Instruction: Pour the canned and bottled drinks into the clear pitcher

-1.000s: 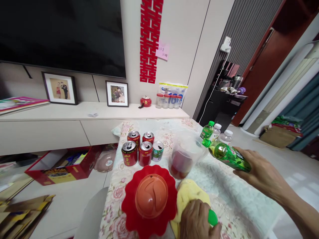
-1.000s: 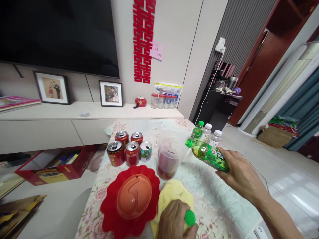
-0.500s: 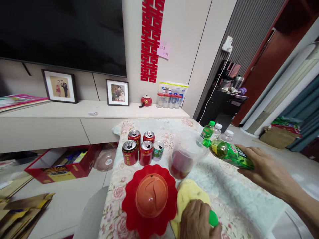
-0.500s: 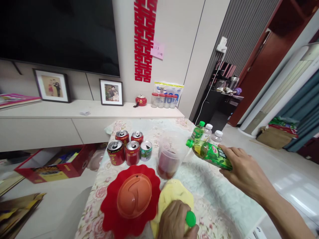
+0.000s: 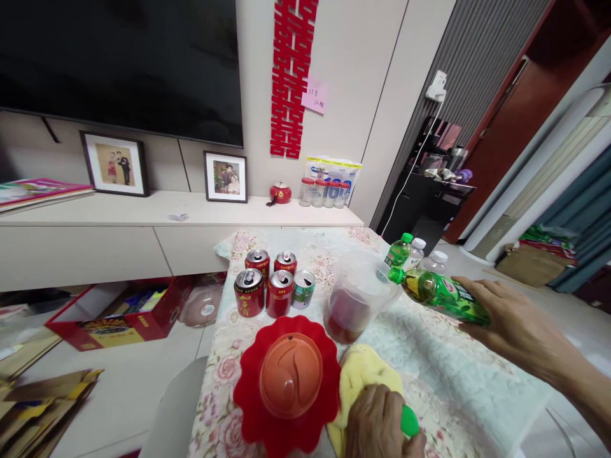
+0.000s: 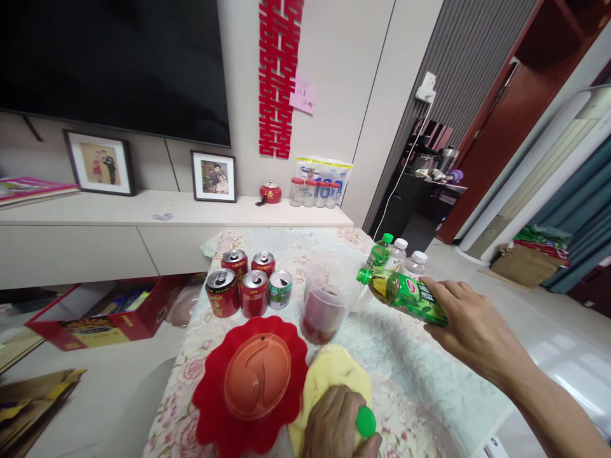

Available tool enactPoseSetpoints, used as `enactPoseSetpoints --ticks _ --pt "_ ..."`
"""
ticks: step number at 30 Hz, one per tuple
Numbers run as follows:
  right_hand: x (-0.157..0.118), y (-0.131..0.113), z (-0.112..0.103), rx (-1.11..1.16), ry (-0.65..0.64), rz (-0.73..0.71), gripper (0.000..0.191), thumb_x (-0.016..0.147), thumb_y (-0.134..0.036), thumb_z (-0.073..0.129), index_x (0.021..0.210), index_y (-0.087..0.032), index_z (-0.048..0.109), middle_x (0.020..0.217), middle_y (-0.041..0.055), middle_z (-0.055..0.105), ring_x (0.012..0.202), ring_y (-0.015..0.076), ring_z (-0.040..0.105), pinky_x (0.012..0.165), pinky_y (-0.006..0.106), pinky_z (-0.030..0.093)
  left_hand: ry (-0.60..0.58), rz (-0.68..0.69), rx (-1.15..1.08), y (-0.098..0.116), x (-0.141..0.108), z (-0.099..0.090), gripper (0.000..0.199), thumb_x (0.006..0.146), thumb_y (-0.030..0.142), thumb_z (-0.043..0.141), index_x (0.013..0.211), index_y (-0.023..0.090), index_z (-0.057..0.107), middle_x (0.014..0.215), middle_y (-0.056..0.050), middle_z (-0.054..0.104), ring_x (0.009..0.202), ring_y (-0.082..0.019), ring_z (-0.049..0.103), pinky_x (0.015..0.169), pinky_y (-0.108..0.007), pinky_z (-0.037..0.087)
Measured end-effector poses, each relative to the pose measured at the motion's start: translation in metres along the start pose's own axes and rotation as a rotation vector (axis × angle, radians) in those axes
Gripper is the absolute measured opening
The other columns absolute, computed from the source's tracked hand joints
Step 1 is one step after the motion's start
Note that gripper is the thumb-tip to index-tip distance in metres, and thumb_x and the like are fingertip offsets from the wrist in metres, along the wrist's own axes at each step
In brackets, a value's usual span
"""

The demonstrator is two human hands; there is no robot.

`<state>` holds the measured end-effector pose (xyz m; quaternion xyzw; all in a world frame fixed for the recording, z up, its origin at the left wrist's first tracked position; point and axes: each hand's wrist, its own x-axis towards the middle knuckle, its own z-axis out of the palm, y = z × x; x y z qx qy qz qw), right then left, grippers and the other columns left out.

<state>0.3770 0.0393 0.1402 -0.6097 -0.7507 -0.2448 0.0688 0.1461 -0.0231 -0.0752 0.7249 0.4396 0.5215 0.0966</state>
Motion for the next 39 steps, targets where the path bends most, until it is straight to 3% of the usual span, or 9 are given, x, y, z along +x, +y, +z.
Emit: enactPoseSetpoints --ticks 6,21,30,39 --pt "0.001 0.003 -0.004 0.04 -0.03 -0.051 0.053 0.089 -0.034 0.057 0.14 -0.019 0.057 0.122 0.0167 0.075 0.109 0.0375 0.07 0.094 0.053 0.056 0.016 -0.01 -0.012 0.0 -0.001 0.001 0.036 0.067 0.029 0.085 0.085 0.027 0.054 0.075 0.003 0.067 0.066 -0.018 0.063 0.061 -0.035 0.045" --pt "0.006 0.004 -0.011 -0.002 -0.022 -0.078 0.053 0.09 -0.038 0.059 0.139 -0.017 0.06 0.109 0.0142 0.075 0.099 0.0353 0.069 0.085 0.05 0.056 0.026 0.031 -0.017 0.0 0.003 -0.002 0.036 0.07 0.034 0.086 0.084 0.026 0.054 0.073 0.005 0.065 0.066 -0.017 0.062 0.06 -0.035 0.044" --pt "0.006 0.008 -0.011 -0.043 -0.021 -0.097 0.053 0.091 -0.039 0.058 0.14 -0.017 0.06 0.124 0.0177 0.074 0.104 0.0361 0.069 0.089 0.051 0.057 0.027 0.011 -0.024 0.0 0.002 -0.001 0.037 0.068 0.032 0.086 0.084 0.027 0.053 0.073 0.004 0.066 0.066 -0.017 0.062 0.06 -0.036 0.044" --pt "0.006 0.008 -0.014 -0.055 -0.028 -0.102 0.053 0.092 -0.037 0.056 0.14 -0.017 0.061 0.121 0.0172 0.074 0.101 0.0348 0.068 0.086 0.049 0.058 0.037 -0.011 -0.011 0.003 0.002 -0.003 0.038 0.067 0.03 0.086 0.084 0.026 0.052 0.073 0.005 0.065 0.066 -0.017 0.062 0.06 -0.035 0.045"
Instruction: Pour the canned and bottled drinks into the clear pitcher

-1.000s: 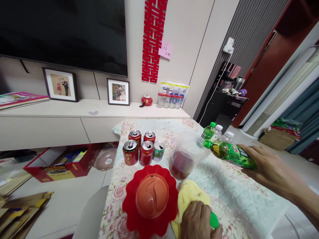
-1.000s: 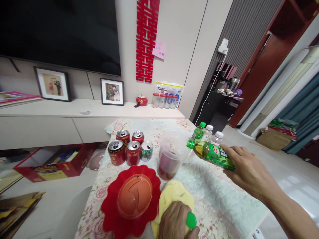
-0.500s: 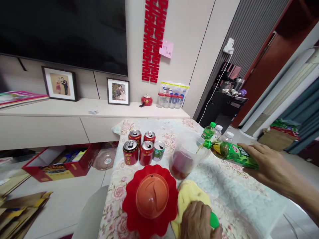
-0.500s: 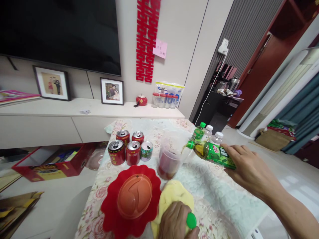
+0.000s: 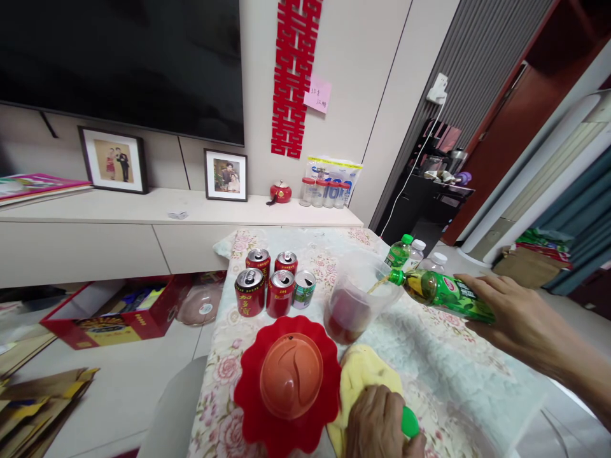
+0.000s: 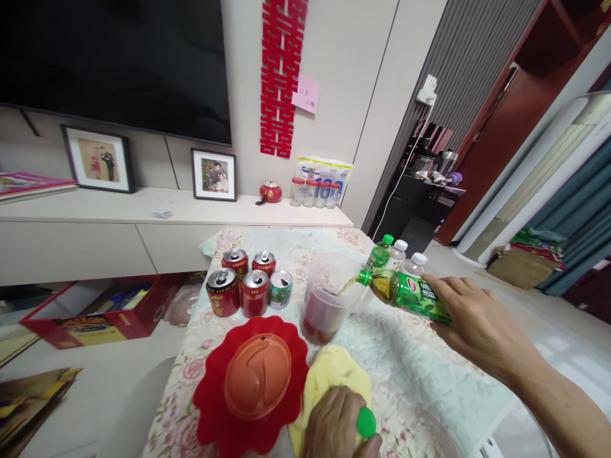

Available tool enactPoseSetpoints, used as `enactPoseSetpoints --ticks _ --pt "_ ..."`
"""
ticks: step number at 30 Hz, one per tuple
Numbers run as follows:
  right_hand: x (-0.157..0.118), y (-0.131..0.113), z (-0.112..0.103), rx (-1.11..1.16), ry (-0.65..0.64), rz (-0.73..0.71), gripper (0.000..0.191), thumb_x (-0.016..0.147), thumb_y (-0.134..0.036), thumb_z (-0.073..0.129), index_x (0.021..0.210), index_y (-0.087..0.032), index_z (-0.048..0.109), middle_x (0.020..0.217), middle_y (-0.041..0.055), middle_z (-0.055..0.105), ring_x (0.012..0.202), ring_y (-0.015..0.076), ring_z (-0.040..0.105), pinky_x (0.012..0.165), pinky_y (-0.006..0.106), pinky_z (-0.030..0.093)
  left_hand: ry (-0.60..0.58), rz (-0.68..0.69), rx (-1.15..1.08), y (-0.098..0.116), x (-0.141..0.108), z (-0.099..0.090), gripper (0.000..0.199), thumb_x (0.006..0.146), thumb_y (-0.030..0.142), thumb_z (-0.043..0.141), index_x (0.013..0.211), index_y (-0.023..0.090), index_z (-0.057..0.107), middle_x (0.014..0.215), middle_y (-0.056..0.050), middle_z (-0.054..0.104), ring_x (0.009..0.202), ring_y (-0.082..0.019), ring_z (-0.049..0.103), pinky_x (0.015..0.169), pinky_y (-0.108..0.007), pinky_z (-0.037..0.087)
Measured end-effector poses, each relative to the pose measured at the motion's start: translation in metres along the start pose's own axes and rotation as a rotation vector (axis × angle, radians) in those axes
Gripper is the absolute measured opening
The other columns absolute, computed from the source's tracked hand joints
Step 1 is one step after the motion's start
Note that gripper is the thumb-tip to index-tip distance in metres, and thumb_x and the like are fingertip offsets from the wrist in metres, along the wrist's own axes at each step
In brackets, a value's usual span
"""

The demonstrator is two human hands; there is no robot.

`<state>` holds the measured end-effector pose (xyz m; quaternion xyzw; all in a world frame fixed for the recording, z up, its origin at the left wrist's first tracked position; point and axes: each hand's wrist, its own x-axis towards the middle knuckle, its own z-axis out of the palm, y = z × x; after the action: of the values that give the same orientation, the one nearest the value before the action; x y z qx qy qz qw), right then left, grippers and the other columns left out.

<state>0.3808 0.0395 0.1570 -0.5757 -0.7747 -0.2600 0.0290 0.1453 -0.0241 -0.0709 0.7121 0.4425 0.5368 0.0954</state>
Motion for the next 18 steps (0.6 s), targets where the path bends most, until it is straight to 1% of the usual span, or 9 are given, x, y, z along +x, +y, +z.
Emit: enactPoseSetpoints --ticks 5,11,18 --pt "0.0022 -0.0017 -0.0035 -0.017 -0.011 0.018 0.052 0.091 -0.035 0.055 0.139 -0.017 0.062 0.112 0.0159 0.074 0.098 0.0344 0.068 0.082 0.048 0.057 -0.012 0.044 -0.003 -0.0018 0.0014 -0.0006 0.036 0.069 0.03 0.084 0.084 0.026 0.052 0.072 0.005 0.065 0.065 -0.017 0.062 0.059 -0.036 0.044" --pt "0.004 -0.0027 -0.006 0.003 -0.021 0.029 0.053 0.089 -0.037 0.056 0.139 -0.019 0.062 0.108 0.0148 0.074 0.096 0.0349 0.068 0.08 0.048 0.057 -0.004 0.032 0.007 -0.0009 0.0 0.0002 0.036 0.069 0.031 0.085 0.084 0.026 0.052 0.073 0.004 0.066 0.066 -0.018 0.063 0.059 -0.036 0.044" --pt "0.005 -0.0014 -0.0064 -0.015 -0.029 0.023 0.054 0.089 -0.034 0.056 0.14 -0.018 0.061 0.111 0.015 0.074 0.098 0.0339 0.068 0.081 0.047 0.057 -0.017 0.02 0.014 0.0001 0.0017 -0.0013 0.035 0.069 0.031 0.084 0.082 0.026 0.052 0.072 0.004 0.065 0.065 -0.018 0.063 0.059 -0.035 0.044"
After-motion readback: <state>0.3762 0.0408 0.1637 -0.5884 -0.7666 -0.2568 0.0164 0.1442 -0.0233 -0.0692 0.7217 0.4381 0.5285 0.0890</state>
